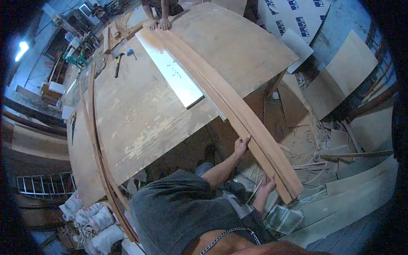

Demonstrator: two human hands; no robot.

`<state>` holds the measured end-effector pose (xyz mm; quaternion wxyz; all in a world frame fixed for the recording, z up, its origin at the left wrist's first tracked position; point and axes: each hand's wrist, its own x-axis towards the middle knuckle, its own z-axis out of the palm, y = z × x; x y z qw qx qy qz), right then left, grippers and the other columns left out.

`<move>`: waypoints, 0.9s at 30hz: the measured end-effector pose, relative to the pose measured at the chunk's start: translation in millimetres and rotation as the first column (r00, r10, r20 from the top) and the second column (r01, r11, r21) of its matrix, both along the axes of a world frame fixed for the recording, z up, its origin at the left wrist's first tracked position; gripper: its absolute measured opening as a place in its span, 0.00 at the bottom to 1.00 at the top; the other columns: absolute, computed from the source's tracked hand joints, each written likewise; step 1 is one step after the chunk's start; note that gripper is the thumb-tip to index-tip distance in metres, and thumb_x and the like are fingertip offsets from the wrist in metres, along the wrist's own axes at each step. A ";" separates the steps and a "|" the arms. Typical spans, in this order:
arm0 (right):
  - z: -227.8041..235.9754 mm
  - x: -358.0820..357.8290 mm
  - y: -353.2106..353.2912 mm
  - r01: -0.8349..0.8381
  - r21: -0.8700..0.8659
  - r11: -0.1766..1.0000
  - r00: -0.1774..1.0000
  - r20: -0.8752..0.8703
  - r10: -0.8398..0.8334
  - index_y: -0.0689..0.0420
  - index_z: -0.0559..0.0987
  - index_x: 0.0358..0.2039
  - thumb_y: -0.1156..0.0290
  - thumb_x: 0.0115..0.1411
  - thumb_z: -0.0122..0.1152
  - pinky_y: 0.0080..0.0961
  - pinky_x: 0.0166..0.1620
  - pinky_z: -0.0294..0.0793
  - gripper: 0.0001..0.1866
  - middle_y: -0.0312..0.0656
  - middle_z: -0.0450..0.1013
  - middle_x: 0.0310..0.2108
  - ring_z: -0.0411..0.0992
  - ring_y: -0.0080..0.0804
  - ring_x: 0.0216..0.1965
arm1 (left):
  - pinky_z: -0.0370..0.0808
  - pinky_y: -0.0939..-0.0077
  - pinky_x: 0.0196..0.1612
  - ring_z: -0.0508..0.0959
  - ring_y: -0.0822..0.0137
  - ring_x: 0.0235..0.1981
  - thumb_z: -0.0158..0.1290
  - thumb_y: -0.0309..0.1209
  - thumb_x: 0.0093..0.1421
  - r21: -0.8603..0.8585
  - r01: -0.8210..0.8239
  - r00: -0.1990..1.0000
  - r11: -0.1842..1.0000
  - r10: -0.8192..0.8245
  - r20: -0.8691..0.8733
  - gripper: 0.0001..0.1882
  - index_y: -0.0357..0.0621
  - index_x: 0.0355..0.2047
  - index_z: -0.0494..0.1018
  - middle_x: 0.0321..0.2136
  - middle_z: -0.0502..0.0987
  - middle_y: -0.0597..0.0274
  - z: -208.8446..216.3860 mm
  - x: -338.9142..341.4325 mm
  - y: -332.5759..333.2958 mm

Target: The person holds, aligns, and fits curved wooden strips along the edge of a wooden board by hand with another person.

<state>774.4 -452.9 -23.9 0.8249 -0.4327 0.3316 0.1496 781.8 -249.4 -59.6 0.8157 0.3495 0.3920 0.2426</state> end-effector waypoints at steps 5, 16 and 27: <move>-0.6 0.0 -13.0 0.048 -0.022 0.999 0.996 0.081 -0.047 0.66 0.68 0.41 0.68 0.52 0.53 0.30 0.49 0.64 0.18 0.49 0.65 0.43 0.63 0.39 0.47 | 0.72 0.79 0.25 0.75 0.68 0.26 0.54 0.38 0.51 -0.033 0.017 1.000 0.999 -0.017 0.008 0.19 0.35 0.36 0.68 0.29 0.74 0.58 17.8 5.7 -18.3; -17.9 4.9 -27.0 0.048 -0.021 0.999 0.999 0.005 -0.048 0.65 0.66 0.41 0.72 0.50 0.57 0.31 0.42 0.70 0.19 0.46 0.68 0.34 0.67 0.38 0.38 | 0.72 0.73 0.37 0.74 0.66 0.34 0.55 0.42 0.49 -0.082 0.032 0.997 0.996 -0.026 0.077 0.23 0.37 0.39 0.68 0.32 0.73 0.58 -17.1 12.0 21.5; -20.2 1.2 -47.0 0.114 -0.095 0.989 0.993 0.040 -0.111 0.66 0.64 0.44 0.72 0.53 0.51 0.36 0.49 0.66 0.19 0.48 0.65 0.42 0.64 0.40 0.45 | 0.74 0.68 0.31 0.75 0.61 0.30 0.58 0.43 0.46 0.090 -0.354 0.922 0.931 0.363 -0.131 0.29 0.27 0.37 0.65 0.32 0.72 0.50 41.8 35.9 49.4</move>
